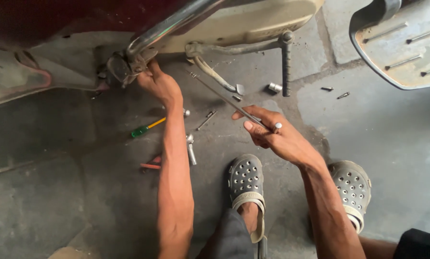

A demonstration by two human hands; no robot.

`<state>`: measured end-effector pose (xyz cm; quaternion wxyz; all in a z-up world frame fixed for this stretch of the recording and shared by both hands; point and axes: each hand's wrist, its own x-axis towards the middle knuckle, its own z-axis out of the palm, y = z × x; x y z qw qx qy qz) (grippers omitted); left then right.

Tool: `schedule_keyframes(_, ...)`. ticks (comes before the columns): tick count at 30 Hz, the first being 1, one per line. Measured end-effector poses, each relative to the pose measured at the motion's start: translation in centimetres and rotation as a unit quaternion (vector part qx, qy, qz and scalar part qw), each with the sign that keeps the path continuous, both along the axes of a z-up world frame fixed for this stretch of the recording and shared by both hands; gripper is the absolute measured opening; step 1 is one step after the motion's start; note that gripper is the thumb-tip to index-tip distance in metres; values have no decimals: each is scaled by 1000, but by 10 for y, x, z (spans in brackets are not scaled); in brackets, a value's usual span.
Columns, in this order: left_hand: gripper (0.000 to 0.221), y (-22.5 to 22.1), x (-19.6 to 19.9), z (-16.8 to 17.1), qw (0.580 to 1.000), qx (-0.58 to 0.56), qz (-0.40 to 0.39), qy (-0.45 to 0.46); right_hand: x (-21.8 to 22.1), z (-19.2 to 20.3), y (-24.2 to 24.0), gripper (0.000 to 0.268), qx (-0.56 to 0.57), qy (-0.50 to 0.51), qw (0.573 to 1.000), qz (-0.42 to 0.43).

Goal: The person crouches beside a scooter and uses a T-handle socket wrench to loosen and remove bolts from the scooter's lower body panel, working on fasteners one at a time and setting removed bolts and sockets on the ground. The person repositions the wrench on different bolts and continues loosening fasteners along the panel.

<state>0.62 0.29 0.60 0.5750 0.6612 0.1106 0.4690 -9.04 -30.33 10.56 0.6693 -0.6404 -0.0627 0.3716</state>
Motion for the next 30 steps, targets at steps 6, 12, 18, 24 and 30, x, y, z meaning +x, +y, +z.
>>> schedule_keyframes(6,27,5,-2,-4,1000,11,-17,5,0,-3,-1,40,17,3,1000,-19)
schedule_keyframes(12,39,-3,-3,-14,999,-2,-31,-19,1,-2,-5,42,-2,-47,999,-2)
schedule_keyframes(18,62,-37,-21,14,975,187,54,106,3,2,-9,43,-8,-44,999,-3)
schedule_keyframes(24,56,-37,-29,14,887,430,95,138,3,6,-19,42,5,-9,1000,-12)
schedule_keyframes(30,49,-33,-2,31,848,501,91,147,1,30,-28,41,-60,-58,996,-27)
